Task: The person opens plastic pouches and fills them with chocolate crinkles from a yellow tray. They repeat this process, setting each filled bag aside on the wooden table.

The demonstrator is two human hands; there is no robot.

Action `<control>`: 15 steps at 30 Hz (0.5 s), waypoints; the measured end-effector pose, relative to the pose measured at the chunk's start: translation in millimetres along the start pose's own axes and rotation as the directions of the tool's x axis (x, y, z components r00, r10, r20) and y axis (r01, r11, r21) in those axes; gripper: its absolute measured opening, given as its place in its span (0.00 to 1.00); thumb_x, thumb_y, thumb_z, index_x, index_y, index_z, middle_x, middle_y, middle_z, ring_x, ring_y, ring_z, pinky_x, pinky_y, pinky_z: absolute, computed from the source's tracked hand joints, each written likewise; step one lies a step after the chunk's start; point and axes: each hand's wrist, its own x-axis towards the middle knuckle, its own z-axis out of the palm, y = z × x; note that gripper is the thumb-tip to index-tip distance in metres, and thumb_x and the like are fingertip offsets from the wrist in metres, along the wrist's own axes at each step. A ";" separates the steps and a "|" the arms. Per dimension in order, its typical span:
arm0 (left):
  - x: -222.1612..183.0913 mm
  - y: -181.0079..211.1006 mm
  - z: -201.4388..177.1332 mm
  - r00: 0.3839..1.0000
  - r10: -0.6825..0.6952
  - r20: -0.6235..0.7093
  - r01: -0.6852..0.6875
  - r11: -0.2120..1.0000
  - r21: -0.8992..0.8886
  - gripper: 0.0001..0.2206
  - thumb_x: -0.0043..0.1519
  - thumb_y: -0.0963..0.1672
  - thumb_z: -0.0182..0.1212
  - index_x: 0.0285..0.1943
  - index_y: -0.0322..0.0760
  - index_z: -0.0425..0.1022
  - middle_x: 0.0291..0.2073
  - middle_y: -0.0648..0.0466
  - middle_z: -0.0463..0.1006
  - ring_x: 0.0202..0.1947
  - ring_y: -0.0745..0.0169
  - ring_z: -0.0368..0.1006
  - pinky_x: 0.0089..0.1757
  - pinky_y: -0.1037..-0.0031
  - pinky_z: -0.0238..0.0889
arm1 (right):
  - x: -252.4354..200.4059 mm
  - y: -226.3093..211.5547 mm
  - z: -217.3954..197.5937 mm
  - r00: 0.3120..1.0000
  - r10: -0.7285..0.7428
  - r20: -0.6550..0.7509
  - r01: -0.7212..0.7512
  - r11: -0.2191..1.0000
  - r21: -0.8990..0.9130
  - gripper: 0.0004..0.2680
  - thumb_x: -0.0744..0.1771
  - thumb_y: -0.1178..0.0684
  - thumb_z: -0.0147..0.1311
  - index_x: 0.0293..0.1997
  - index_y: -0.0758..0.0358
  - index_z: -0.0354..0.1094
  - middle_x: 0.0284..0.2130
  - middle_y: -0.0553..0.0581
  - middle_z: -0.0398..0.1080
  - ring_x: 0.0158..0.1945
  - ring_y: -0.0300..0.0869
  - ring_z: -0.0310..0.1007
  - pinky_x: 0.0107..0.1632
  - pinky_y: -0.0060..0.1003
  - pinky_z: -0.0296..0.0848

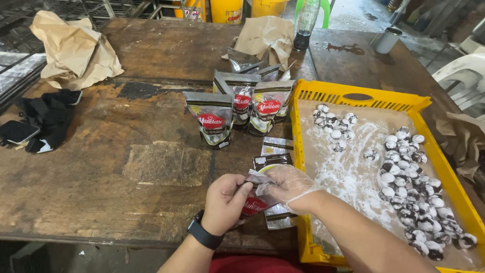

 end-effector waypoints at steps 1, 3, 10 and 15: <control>0.3 3.0 0.6 1.000 0.000 0.001 0.000 1.000 0.000 0.04 0.60 0.40 0.66 0.36 0.30 0.78 0.28 0.50 0.79 0.30 0.63 0.76 0.35 0.73 0.69 | -0.2 1.4 0.6 1.000 0.001 0.000 -0.001 1.000 0.001 0.11 0.63 0.48 0.56 0.45 0.60 0.75 0.38 0.64 0.74 0.46 0.56 0.73 0.49 0.46 0.70; 0.8 8.7 1.9 0.999 -0.005 0.038 0.005 1.000 -0.008 0.04 0.60 0.40 0.64 0.36 0.30 0.79 0.30 0.50 0.80 0.31 0.60 0.78 0.36 0.72 0.70 | -0.3 4.3 2.1 1.000 0.021 0.013 -0.021 1.000 0.013 0.12 0.62 0.47 0.56 0.46 0.60 0.75 0.38 0.64 0.74 0.46 0.56 0.72 0.49 0.45 0.70; 1.2 24.1 4.9 0.997 0.055 0.052 -0.061 0.992 0.112 0.06 0.63 0.41 0.61 0.38 0.31 0.80 0.30 0.47 0.80 0.31 0.53 0.78 0.35 0.68 0.70 | -1.8 6.8 9.8 0.997 0.066 0.030 -0.064 0.995 -0.077 0.11 0.62 0.46 0.59 0.41 0.60 0.77 0.35 0.62 0.75 0.43 0.54 0.73 0.48 0.44 0.71; -1.8 14.6 11.6 0.997 0.074 0.026 -0.076 0.991 0.112 0.05 0.62 0.41 0.62 0.38 0.31 0.80 0.30 0.46 0.80 0.31 0.52 0.78 0.36 0.68 0.70 | -2.8 16.7 19.9 0.996 0.072 0.047 -0.082 0.954 0.287 0.08 0.63 0.49 0.59 0.39 0.61 0.77 0.30 0.60 0.77 0.36 0.48 0.75 0.42 0.40 0.73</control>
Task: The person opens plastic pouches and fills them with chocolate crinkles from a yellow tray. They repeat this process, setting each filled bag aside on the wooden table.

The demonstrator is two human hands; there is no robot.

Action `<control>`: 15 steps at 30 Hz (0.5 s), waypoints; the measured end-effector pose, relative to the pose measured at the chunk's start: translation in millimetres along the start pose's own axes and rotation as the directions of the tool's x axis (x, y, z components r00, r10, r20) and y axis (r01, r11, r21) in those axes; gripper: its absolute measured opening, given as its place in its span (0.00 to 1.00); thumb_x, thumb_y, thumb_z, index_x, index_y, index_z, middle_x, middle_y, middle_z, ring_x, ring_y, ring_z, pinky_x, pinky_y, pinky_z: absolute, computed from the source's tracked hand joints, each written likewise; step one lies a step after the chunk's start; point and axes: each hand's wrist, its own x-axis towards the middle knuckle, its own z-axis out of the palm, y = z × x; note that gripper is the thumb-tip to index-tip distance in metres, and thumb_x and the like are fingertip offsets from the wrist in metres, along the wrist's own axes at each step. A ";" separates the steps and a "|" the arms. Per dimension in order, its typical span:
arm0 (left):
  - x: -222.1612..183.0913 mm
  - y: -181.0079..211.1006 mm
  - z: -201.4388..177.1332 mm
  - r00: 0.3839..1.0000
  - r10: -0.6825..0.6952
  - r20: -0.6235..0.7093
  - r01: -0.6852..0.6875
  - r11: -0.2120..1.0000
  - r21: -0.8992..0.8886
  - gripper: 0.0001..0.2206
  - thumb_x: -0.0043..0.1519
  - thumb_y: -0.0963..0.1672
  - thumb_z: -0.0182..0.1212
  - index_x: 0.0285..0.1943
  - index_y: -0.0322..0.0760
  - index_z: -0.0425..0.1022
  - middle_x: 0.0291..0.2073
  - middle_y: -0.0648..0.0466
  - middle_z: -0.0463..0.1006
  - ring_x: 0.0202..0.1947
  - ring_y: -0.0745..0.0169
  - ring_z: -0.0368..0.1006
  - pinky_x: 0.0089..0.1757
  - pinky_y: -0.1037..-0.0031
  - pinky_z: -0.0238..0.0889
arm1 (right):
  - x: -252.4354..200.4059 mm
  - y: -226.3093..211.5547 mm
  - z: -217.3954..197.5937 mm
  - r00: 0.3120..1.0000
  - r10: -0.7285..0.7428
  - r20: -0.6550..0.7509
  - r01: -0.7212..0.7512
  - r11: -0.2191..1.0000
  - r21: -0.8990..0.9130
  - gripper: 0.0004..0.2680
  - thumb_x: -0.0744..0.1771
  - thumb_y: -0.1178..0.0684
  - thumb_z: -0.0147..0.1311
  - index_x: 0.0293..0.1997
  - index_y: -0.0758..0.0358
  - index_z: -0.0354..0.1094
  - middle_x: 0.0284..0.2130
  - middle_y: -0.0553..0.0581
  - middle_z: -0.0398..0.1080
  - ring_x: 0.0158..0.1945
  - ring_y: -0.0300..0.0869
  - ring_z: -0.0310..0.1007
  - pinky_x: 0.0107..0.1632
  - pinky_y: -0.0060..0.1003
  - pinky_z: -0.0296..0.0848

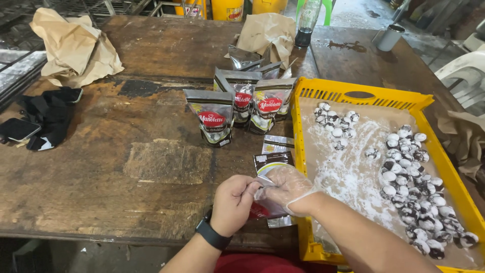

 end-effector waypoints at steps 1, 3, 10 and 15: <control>0.0 1.0 -0.9 1.000 -0.001 0.001 0.001 1.000 0.000 0.05 0.62 0.41 0.62 0.38 0.31 0.80 0.30 0.46 0.80 0.31 0.52 0.78 0.36 0.68 0.70 | -0.7 -3.3 0.7 1.000 0.001 0.000 -0.001 1.000 0.001 0.08 0.63 0.49 0.59 0.39 0.61 0.77 0.30 0.60 0.77 0.36 0.48 0.75 0.42 0.40 0.73; 1.5 3.3 -1.8 1.000 -0.011 0.014 0.012 1.000 -0.017 0.05 0.62 0.41 0.62 0.38 0.31 0.80 0.30 0.46 0.81 0.31 0.52 0.78 0.35 0.68 0.70 | -2.3 -10.3 0.5 0.998 0.067 0.005 -0.067 0.987 0.146 0.08 0.64 0.49 0.59 0.38 0.62 0.77 0.28 0.61 0.77 0.33 0.47 0.72 0.39 0.41 0.74; 2.8 0.0 -0.4 0.998 -0.049 0.028 0.050 0.998 -0.050 0.05 0.62 0.41 0.61 0.38 0.30 0.79 0.31 0.46 0.81 0.31 0.53 0.79 0.36 0.68 0.71 | 4.4 10.5 8.0 0.998 0.003 -0.062 -0.005 0.999 -0.035 0.07 0.64 0.52 0.58 0.38 0.62 0.77 0.29 0.56 0.76 0.33 0.42 0.74 0.39 0.38 0.73; 2.7 -5.2 -0.2 0.998 -0.062 -0.004 0.062 0.996 -0.061 0.06 0.63 0.41 0.60 0.38 0.30 0.79 0.31 0.47 0.81 0.32 0.55 0.79 0.36 0.70 0.71 | 5.0 15.4 12.6 0.998 -0.028 -0.060 0.038 0.982 0.184 0.09 0.64 0.49 0.56 0.41 0.61 0.76 0.32 0.61 0.78 0.36 0.48 0.75 0.42 0.41 0.75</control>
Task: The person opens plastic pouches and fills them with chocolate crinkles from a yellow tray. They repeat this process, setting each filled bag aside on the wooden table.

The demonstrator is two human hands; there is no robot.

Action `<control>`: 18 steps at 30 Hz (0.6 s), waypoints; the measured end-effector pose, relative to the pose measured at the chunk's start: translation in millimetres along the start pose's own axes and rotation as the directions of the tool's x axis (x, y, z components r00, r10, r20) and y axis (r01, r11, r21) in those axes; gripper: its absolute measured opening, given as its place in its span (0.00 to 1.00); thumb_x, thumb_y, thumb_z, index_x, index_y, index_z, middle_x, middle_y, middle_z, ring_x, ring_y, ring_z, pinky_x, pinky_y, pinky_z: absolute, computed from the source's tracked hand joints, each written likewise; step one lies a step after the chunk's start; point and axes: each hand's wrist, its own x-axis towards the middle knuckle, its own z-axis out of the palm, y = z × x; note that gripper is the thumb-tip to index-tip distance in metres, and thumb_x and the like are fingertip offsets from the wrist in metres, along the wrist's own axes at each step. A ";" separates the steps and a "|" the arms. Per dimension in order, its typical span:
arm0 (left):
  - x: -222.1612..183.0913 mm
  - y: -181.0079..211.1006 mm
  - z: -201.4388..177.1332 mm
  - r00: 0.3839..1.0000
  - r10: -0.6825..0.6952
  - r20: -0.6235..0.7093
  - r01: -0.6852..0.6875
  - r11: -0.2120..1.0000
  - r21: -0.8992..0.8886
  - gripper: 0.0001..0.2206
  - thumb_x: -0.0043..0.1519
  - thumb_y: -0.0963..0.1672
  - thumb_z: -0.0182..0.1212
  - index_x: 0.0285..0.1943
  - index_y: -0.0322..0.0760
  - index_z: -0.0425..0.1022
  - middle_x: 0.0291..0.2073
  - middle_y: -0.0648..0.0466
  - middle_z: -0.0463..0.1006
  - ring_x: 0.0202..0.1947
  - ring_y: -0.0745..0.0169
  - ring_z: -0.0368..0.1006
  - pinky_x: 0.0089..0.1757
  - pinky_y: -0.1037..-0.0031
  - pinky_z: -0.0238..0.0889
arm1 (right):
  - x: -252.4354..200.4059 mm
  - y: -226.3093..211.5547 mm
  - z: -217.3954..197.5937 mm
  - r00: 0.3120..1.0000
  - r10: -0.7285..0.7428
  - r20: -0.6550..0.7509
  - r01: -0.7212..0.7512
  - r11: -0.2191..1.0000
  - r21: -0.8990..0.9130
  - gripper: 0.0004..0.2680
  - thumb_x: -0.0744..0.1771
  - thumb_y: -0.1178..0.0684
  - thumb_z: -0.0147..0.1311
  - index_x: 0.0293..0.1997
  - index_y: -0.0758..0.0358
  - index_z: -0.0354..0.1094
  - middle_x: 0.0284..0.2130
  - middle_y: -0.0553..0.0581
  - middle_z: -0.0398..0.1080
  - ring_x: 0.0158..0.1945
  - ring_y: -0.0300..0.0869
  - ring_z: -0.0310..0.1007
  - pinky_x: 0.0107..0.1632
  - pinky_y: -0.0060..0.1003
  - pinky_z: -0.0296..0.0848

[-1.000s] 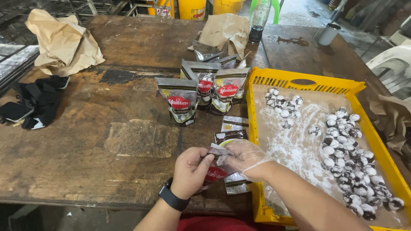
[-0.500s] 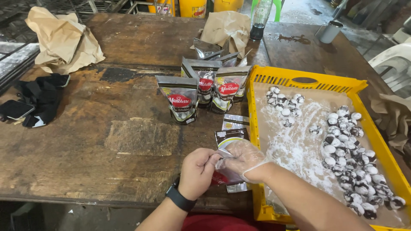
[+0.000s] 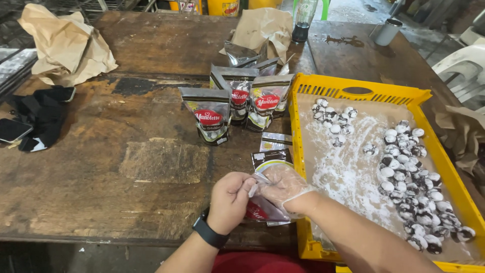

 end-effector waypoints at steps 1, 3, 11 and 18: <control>0.3 -1.9 0.3 1.000 -0.002 0.002 0.002 1.000 -0.002 0.06 0.63 0.41 0.60 0.38 0.30 0.79 0.31 0.47 0.81 0.32 0.55 0.79 0.36 0.70 0.71 | 0.4 -7.4 -1.5 1.000 0.003 -0.001 -0.003 1.000 0.000 0.09 0.64 0.49 0.56 0.41 0.61 0.76 0.32 0.61 0.78 0.36 0.48 0.75 0.42 0.41 0.75; 0.4 -6.0 0.4 0.998 0.031 -0.057 -0.030 0.999 0.016 0.06 0.64 0.41 0.61 0.38 0.30 0.79 0.30 0.48 0.80 0.32 0.57 0.78 0.37 0.71 0.70 | 1.6 -21.6 -3.6 0.997 0.075 -0.015 -0.076 0.972 -0.223 0.10 0.64 0.47 0.58 0.41 0.60 0.76 0.33 0.63 0.77 0.39 0.54 0.75 0.43 0.44 0.73; 12.6 -30.1 1.1 0.974 -0.182 -0.138 0.160 0.975 -0.157 0.08 0.66 0.43 0.59 0.40 0.30 0.79 0.29 0.57 0.78 0.30 0.72 0.71 0.34 0.78 0.66 | 3.0 -9.5 -20.1 0.997 0.063 -0.045 -0.077 0.871 -0.485 0.12 0.64 0.44 0.58 0.44 0.59 0.75 0.37 0.64 0.75 0.44 0.57 0.74 0.47 0.46 0.72; 30.4 -37.1 2.3 0.917 -0.372 -0.141 0.303 0.883 -0.359 0.09 0.68 0.44 0.55 0.43 0.33 0.77 0.28 0.62 0.75 0.26 0.76 0.65 0.29 0.82 0.61 | 7.3 -46.8 -33.0 0.948 0.303 -0.095 -0.302 0.768 -0.564 0.16 0.64 0.35 0.55 0.43 0.56 0.77 0.38 0.60 0.76 0.45 0.54 0.75 0.49 0.46 0.72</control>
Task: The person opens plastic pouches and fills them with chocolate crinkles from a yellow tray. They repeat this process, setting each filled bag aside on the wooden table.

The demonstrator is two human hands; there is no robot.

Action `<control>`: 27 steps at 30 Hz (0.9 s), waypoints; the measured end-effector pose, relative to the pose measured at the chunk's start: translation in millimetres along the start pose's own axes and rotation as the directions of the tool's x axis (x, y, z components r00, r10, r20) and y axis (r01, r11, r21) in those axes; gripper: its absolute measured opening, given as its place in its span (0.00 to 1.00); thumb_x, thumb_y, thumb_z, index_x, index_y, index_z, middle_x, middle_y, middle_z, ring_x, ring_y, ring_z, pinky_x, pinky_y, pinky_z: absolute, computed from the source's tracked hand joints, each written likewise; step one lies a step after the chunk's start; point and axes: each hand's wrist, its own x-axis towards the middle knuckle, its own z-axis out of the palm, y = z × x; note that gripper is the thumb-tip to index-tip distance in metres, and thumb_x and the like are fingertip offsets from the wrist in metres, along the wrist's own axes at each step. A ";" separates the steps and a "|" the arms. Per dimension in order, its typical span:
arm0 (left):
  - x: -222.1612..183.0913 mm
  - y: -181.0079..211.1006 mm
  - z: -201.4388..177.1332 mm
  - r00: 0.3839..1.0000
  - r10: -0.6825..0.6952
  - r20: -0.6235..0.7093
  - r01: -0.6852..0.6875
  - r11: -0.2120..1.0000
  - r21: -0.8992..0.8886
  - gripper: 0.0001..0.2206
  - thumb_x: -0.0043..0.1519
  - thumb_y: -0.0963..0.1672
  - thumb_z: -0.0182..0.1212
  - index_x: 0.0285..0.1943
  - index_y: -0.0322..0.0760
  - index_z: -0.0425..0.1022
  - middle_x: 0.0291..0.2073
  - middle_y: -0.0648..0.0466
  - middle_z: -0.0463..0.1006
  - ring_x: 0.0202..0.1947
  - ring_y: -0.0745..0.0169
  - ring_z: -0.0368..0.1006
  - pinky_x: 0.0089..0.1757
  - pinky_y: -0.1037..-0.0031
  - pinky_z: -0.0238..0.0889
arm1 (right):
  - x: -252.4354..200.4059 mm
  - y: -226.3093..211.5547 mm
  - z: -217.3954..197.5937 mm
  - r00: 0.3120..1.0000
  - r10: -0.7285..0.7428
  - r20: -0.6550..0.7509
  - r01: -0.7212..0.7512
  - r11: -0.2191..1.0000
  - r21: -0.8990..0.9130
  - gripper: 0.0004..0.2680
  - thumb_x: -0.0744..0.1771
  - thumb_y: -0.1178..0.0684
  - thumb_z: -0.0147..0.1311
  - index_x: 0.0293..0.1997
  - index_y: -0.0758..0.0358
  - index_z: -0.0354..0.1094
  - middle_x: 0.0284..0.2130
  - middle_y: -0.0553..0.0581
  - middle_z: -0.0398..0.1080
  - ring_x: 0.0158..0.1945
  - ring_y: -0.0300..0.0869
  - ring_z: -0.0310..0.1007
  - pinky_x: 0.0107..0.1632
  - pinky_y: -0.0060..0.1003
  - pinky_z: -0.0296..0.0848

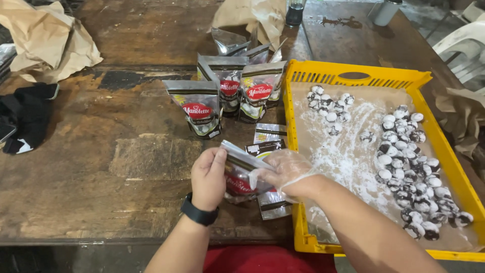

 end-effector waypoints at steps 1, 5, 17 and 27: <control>4.7 -3.2 3.7 1.000 -0.001 0.004 0.001 1.000 0.001 0.09 0.68 0.44 0.55 0.43 0.33 0.77 0.28 0.62 0.75 0.26 0.76 0.65 0.29 0.82 0.61 | 2.6 7.0 1.2 1.000 0.003 -0.001 -0.003 1.000 0.003 0.16 0.64 0.35 0.55 0.43 0.56 0.77 0.38 0.60 0.76 0.45 0.54 0.75 0.49 0.46 0.72; 22.9 -14.8 22.9 0.999 0.028 0.022 -0.026 0.997 -0.068 0.10 0.70 0.45 0.54 0.43 0.32 0.76 0.29 0.61 0.73 0.28 0.76 0.64 0.30 0.82 0.60 | 4.7 16.5 -7.2 0.993 0.086 -0.080 -0.088 0.996 -0.022 0.18 0.65 0.33 0.56 0.39 0.60 0.77 0.36 0.60 0.75 0.42 0.52 0.75 0.48 0.46 0.73; 128.8 -18.8 39.8 0.710 0.607 -0.358 -0.517 0.794 0.321 0.14 0.68 0.44 0.57 0.57 0.29 0.71 0.45 0.47 0.75 0.44 0.58 0.70 0.48 0.67 0.65 | 17.4 61.7 -15.5 0.892 0.123 -0.436 0.058 0.924 0.378 0.14 0.65 0.43 0.58 0.50 0.60 0.74 0.33 0.58 0.78 0.36 0.42 0.76 0.42 0.38 0.74; 100.8 -93.0 28.4 0.896 0.315 -0.313 -0.018 0.730 0.683 0.57 0.40 0.51 0.84 0.73 0.28 0.43 0.69 0.27 0.48 0.69 0.29 0.50 0.65 0.54 0.49 | 9.1 39.0 -25.5 0.947 0.132 -0.294 -0.097 0.986 0.133 0.16 0.65 0.41 0.58 0.55 0.53 0.71 0.34 0.59 0.78 0.38 0.49 0.79 0.43 0.43 0.73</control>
